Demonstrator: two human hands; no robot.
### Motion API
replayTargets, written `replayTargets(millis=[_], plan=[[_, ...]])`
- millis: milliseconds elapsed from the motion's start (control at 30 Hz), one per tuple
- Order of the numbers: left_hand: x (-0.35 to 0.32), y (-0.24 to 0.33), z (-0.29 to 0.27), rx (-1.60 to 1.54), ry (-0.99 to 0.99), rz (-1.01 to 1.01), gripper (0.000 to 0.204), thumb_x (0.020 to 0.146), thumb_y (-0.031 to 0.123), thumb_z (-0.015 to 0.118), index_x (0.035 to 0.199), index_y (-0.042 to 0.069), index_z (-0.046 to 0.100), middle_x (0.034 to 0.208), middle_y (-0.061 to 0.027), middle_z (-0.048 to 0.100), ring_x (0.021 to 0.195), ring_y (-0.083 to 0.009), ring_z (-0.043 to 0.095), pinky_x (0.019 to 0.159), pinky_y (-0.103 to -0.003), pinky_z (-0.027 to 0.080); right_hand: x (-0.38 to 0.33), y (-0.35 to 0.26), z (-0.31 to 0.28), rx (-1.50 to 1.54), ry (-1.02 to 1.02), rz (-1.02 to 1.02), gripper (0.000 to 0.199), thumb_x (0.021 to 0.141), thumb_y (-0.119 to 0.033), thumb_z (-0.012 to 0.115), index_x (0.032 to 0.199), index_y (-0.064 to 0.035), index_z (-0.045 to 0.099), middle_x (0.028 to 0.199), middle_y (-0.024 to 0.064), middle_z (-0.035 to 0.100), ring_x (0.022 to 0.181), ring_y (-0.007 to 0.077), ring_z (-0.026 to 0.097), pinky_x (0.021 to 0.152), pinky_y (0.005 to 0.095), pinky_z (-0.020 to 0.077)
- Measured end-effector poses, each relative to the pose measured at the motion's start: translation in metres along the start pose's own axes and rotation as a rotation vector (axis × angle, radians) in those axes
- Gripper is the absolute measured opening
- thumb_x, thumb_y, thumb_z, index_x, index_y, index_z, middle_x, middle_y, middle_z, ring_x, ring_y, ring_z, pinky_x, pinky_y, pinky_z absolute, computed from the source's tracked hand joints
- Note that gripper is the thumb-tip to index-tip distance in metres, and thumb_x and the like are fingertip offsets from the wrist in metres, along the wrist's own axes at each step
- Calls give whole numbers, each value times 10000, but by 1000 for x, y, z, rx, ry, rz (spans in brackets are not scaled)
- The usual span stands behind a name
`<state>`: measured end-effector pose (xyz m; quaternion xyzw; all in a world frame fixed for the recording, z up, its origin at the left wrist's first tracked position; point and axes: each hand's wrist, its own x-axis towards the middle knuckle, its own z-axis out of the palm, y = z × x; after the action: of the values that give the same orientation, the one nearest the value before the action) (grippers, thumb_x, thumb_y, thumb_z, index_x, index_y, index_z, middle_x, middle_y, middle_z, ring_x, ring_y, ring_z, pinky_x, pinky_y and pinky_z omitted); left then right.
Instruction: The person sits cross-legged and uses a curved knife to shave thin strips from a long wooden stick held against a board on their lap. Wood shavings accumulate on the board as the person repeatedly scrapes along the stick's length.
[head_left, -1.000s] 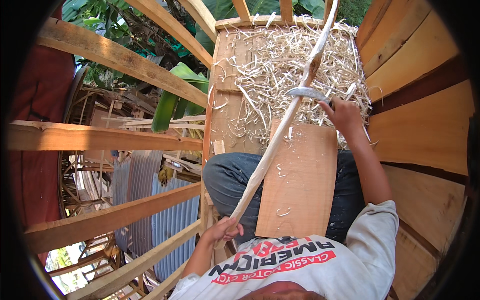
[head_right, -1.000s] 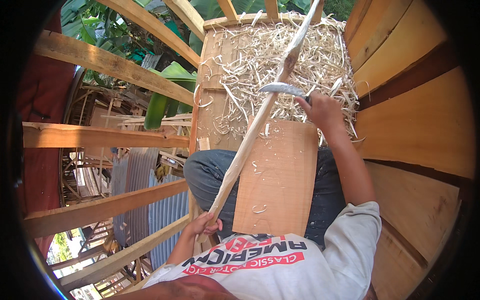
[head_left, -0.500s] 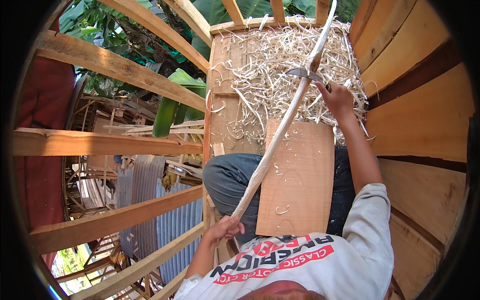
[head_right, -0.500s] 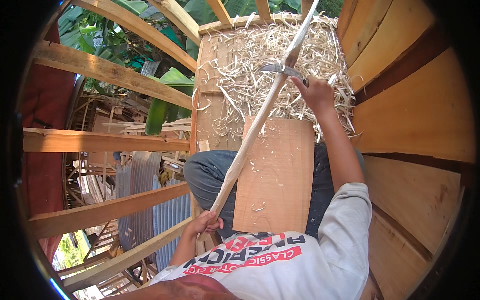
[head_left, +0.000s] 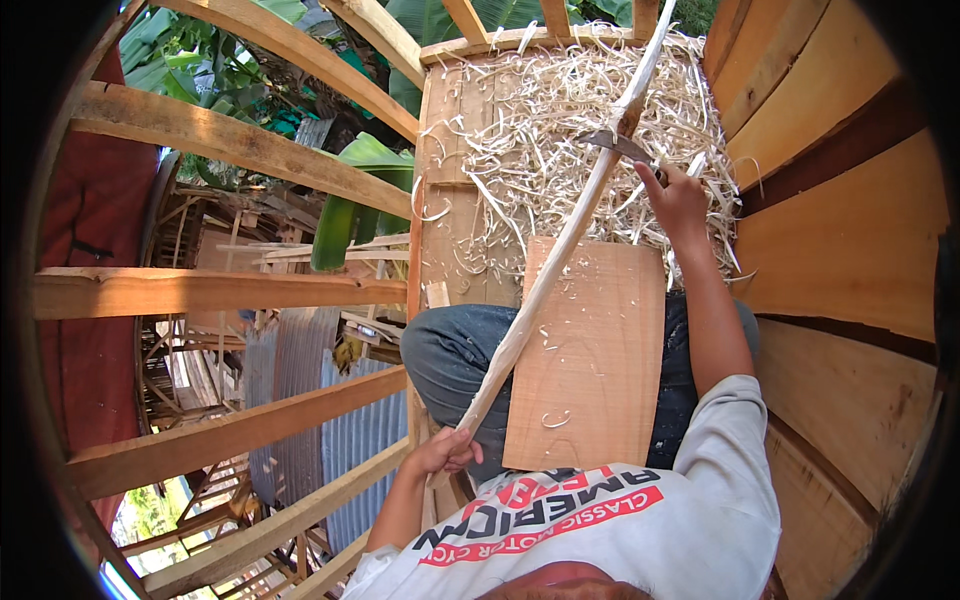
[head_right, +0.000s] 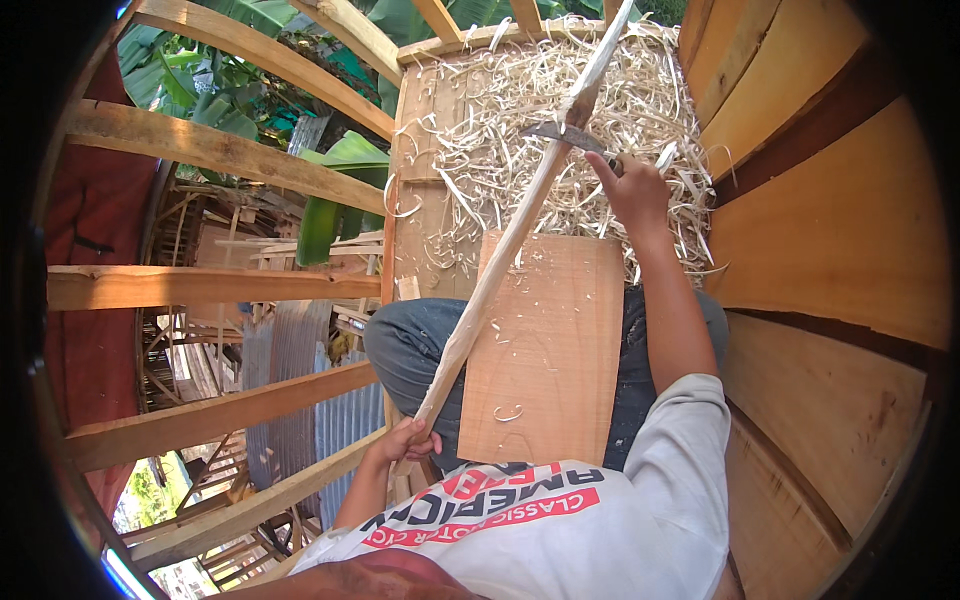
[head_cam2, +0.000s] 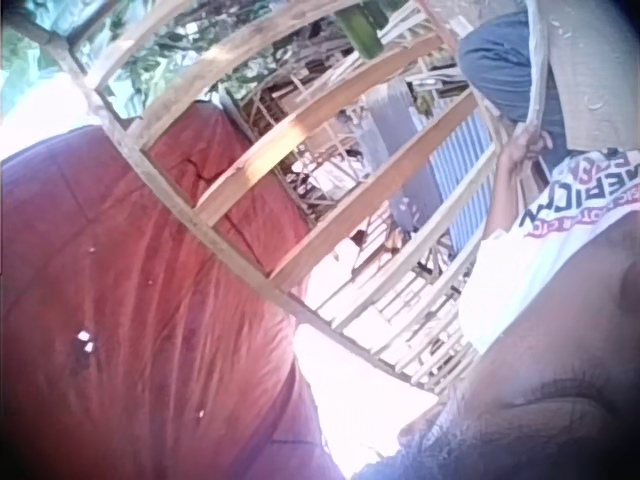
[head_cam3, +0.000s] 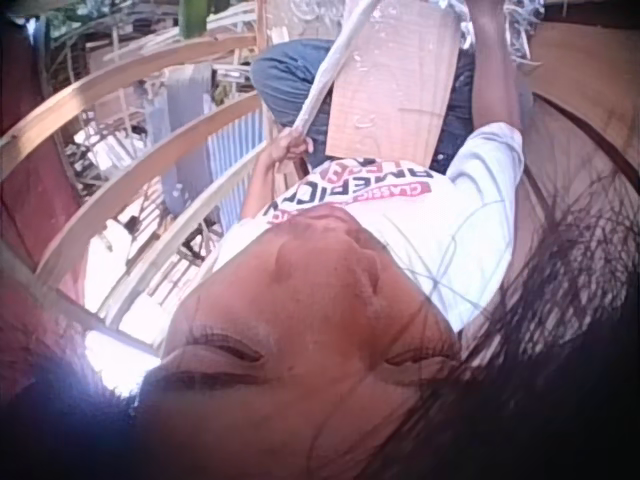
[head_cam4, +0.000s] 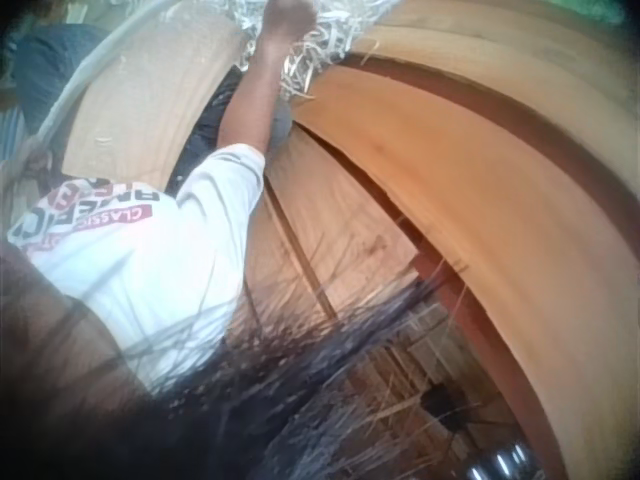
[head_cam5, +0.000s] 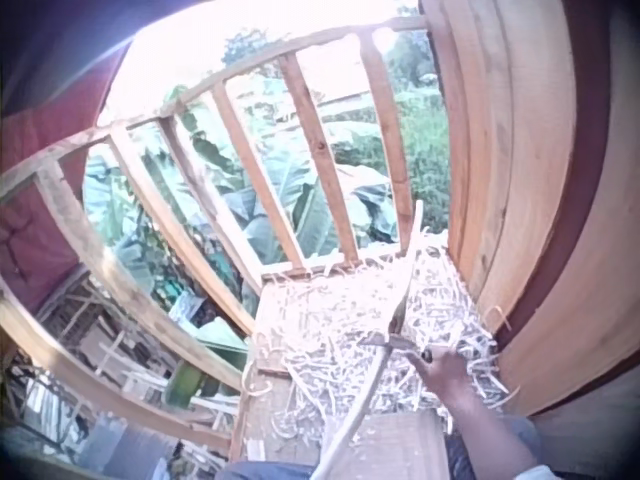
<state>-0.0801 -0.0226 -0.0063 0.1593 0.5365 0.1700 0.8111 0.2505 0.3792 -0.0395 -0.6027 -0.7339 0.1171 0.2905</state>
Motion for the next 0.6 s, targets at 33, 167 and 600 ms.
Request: replayTargets(millis=[33, 167, 600], plan=[[-1, -1, 1, 8, 10, -1, 745, 855, 670, 491, 849, -67, 600, 497, 65, 331, 391, -45, 288, 377, -219, 225, -10, -5, 6, 29, 16, -129, 642, 822, -648, 563, 555, -66, 519, 478, 105, 538, 453, 293, 587, 456, 379, 460], [-5, 1, 5, -15, 17, -2, 680, 902, 610, 472, 814, -53, 596, 501, 74, 315, 401, -48, 287, 386, -226, 242, 0, 13, 9, -37, 19, -128, 659, 846, -661, 513, 561, -67, 527, 478, 104, 544, 448, 283, 589, 445, 369, 462], [-4, 0, 8, -22, 36, 9, 702, 896, 631, 459, 803, -52, 590, 491, 63, 316, 394, -48, 294, 380, -223, 233, -25, -2, 15, 80, -77, -452, 634, 836, -652, 541, 627, -57, 606, 511, 122, 574, 453, 282, 597, 471, 380, 490]])
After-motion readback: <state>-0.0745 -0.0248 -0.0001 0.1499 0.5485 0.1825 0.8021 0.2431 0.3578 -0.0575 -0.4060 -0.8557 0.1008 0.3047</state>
